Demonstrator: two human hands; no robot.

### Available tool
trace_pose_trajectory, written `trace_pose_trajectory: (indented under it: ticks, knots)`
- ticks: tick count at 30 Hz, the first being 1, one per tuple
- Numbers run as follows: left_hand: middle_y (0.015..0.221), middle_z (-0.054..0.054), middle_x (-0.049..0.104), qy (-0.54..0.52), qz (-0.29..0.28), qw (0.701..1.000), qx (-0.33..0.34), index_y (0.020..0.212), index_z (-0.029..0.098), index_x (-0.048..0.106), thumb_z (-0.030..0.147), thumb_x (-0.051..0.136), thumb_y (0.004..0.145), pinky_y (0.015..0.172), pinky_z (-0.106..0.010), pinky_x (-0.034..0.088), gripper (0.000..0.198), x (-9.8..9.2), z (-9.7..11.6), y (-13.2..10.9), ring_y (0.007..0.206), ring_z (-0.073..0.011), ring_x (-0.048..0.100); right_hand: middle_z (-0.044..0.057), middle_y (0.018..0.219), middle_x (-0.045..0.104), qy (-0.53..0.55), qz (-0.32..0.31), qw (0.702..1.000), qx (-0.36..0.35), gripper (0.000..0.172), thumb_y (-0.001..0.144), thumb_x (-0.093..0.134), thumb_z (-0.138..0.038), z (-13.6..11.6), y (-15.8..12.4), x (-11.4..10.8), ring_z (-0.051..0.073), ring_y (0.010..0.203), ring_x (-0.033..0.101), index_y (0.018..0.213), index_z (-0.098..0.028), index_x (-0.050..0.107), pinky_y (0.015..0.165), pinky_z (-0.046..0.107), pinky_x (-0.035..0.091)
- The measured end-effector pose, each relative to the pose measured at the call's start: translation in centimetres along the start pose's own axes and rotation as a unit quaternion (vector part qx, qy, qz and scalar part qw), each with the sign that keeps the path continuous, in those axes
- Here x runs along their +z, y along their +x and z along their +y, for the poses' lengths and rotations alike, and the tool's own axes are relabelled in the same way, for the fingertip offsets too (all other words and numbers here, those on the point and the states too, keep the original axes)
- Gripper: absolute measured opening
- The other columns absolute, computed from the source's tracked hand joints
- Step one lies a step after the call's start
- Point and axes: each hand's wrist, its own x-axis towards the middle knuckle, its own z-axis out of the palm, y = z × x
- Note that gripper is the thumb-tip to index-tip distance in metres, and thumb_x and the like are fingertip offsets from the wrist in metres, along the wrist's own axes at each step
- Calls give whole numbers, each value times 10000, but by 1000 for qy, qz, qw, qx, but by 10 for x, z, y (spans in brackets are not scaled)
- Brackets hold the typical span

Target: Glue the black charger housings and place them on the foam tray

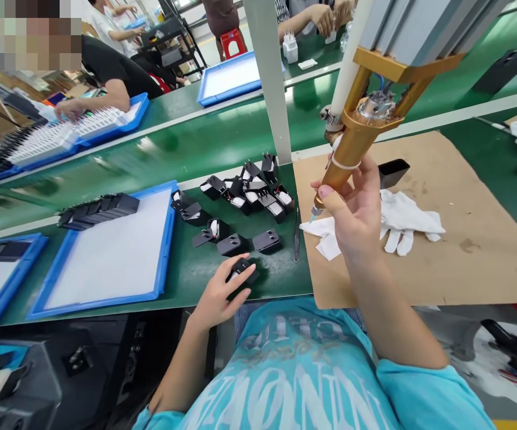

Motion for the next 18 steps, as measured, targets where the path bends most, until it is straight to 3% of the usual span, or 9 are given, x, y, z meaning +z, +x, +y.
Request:
trace_pose_trajectory:
  ticks: [3,8,12,15,18]
  knots:
    - [1277,-130,556,-9,31,999,-36,1383,289,495,187,500,935,948,-417,500,460,4,2,-2,1175,-248,560,-5,1267,568,-10,8,1000,5,490,760,721,-307,0,-1,-2,175,926,661,1203,-399,533,901,426,566]
    - [1102,-61,627,-102,148,976,-124,1358,323,501,164,570,888,852,-326,530,501,17,11,3,998,-181,623,8,1270,566,-13,13,1000,18,478,755,720,-308,-1,-2,-4,168,844,674,1189,-385,536,891,430,550]
    - [1177,-88,581,-140,129,973,-131,1361,305,490,177,597,852,893,-363,522,535,20,17,8,1061,-208,610,2,1261,573,-1,12,1000,16,488,762,715,-258,-1,-2,-4,153,831,674,1200,-387,542,887,408,553]
    - [1363,-152,502,-190,99,968,-135,1504,281,236,202,610,830,999,-452,478,775,18,17,6,1223,-266,549,1,1271,565,-11,8,1000,4,488,767,711,-277,-1,-2,-5,160,862,676,1205,-396,531,908,422,560]
    - [1489,-186,404,-226,73,957,-166,1533,295,-79,254,685,809,1006,-455,482,1054,15,14,-3,1300,-282,509,6,1289,548,-32,15,999,-14,500,756,722,-299,-1,0,-7,190,997,660,1207,-393,528,971,449,543]
